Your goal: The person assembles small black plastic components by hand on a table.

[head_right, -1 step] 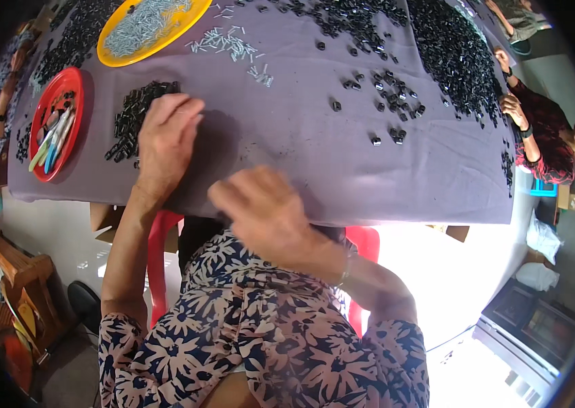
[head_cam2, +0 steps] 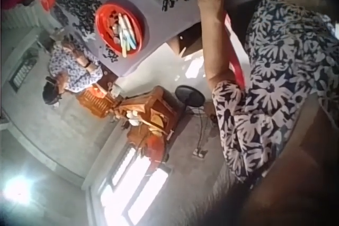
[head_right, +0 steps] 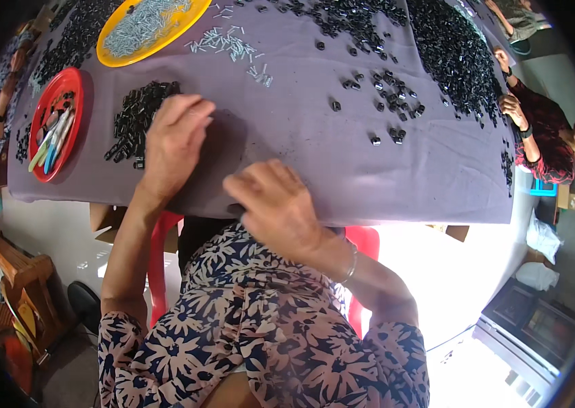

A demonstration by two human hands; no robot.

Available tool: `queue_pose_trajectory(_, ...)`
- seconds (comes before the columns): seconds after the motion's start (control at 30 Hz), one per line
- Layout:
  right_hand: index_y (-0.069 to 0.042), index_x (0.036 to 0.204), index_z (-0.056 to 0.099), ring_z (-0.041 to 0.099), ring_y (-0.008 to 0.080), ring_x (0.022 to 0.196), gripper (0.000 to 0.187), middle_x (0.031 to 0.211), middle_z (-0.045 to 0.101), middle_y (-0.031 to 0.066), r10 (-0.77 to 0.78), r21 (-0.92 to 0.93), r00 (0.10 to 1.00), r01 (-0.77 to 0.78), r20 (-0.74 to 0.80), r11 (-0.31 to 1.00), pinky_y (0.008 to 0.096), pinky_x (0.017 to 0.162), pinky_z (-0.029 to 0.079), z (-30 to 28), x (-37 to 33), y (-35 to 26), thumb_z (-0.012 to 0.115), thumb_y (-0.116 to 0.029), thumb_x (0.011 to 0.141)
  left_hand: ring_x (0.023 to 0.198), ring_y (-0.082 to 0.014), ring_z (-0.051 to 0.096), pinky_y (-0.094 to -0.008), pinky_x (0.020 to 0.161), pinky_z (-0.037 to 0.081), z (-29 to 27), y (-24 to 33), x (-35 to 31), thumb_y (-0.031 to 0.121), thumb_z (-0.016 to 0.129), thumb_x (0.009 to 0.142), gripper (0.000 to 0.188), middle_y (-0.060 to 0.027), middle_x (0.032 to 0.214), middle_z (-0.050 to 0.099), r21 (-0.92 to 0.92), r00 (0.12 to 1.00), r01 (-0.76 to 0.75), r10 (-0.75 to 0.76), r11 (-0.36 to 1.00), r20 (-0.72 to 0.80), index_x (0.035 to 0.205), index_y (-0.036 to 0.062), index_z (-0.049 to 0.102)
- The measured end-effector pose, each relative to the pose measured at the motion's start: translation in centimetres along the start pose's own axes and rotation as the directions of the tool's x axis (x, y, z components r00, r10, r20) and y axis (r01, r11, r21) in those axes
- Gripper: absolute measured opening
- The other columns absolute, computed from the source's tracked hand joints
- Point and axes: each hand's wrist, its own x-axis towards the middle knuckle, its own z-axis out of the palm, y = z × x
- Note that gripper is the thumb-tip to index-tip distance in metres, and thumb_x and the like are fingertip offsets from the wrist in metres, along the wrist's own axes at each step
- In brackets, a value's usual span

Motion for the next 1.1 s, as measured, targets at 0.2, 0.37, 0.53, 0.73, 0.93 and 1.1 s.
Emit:
queue_pose_trajectory(0.2, -0.010, 0.096, 0.060, 0.052, 0.0230, 0.082, 0.027, 0.086, 0.048, 0.0047, -0.017, -0.182, 0.992, 0.040, 0.128, 0.982, 0.0346, 0.070, 0.043, 1.2, -2.4, 1.1, 0.063, -0.007, 0.069, 0.125, -0.0346, 0.049, -0.0465, 0.104, 0.040, 2.0, 0.7, -0.8, 0.011, 0.068, 0.086, 0.042, -0.0134, 0.137, 0.051, -0.012, 0.973, -0.004, 0.006, 1.000, 0.230, 0.127, 0.0048, 0.059)
queue_pose_trajectory(0.37, -0.003, 0.084, 0.059, 0.055, 0.0241, 0.072, 0.020, 0.082, 0.051, 0.0081, -0.024, -0.031, 0.988, 0.029, 0.150, 0.999, 0.0342, 0.063, 0.046, 0.5, -2.6, 0.7, 0.064, -0.001, 0.065, 0.140, -0.0377, 0.034, -0.0512, 0.116, 0.027, 1.6, 1.1, -2.2, 0.032, 0.063, 0.092, 0.060, -0.0172, 0.152, 0.035, 0.157, 0.941, 0.040, -0.090, 0.987, 0.326, 0.142, 0.0050, 0.046)
queue_pose_trajectory(0.53, -0.002, 0.082, 0.056, 0.055, 0.0251, 0.070, 0.018, 0.080, 0.049, 0.0087, -0.036, -0.007, 0.991, 0.037, 0.126, 0.999, 0.0360, 0.062, 0.047, 0.6, -3.2, 0.4, 0.064, 0.000, 0.065, 0.140, -0.0402, 0.033, -0.0564, 0.116, 0.024, 0.8, 1.8, -3.0, 0.042, 0.067, 0.088, 0.070, -0.0222, 0.150, 0.036, 0.245, 0.943, 0.059, -0.135, 0.968, 0.304, 0.143, 0.0042, 0.045)
queue_pose_trajectory(0.73, -0.004, 0.080, 0.054, 0.056, 0.0246, 0.072, 0.016, 0.078, 0.048, 0.0082, -0.055, 0.065, 0.994, 0.049, 0.095, 0.997, 0.0378, 0.063, 0.048, 0.9, -3.2, 0.5, 0.064, -0.001, 0.067, 0.142, -0.0413, 0.031, -0.0532, 0.117, 0.024, 0.2, 1.8, -3.3, 0.041, 0.060, 0.093, 0.069, -0.0209, 0.154, 0.032, 0.252, 0.924, 0.060, -0.149, 0.966, 0.353, 0.147, 0.0027, 0.041)
queue_pose_trajectory(0.93, -0.005, 0.093, 0.058, 0.058, 0.0236, 0.079, 0.020, 0.091, 0.052, 0.0075, -0.078, 0.055, 0.977, 0.068, 0.199, 0.996, 0.0339, 0.070, 0.048, 0.2, -4.1, 0.6, 0.062, -0.003, 0.074, 0.138, -0.0413, 0.035, -0.0520, 0.114, 0.028, 0.3, 1.9, -2.7, 0.030, 0.068, 0.087, 0.065, -0.0207, 0.150, 0.036, 0.161, 0.938, 0.036, -0.089, 0.986, 0.335, 0.141, 0.0010, 0.045)
queue_pose_trajectory(1.1, -0.006, 0.104, 0.066, 0.064, 0.0247, 0.079, 0.039, 0.093, 0.061, 0.0079, 0.230, 0.489, 0.950, -0.306, 0.210, 0.817, 0.0356, 0.065, 0.052, -3.6, -4.0, 2.8, 0.058, 0.011, 0.070, 0.119, -0.0355, 0.051, -0.0498, 0.099, 0.040, 0.5, 2.3, -1.7, 0.007, 0.075, 0.076, 0.042, -0.0122, 0.129, 0.053, -0.042, 0.978, 0.038, -0.028, 0.998, 0.208, 0.117, 0.0038, 0.064)
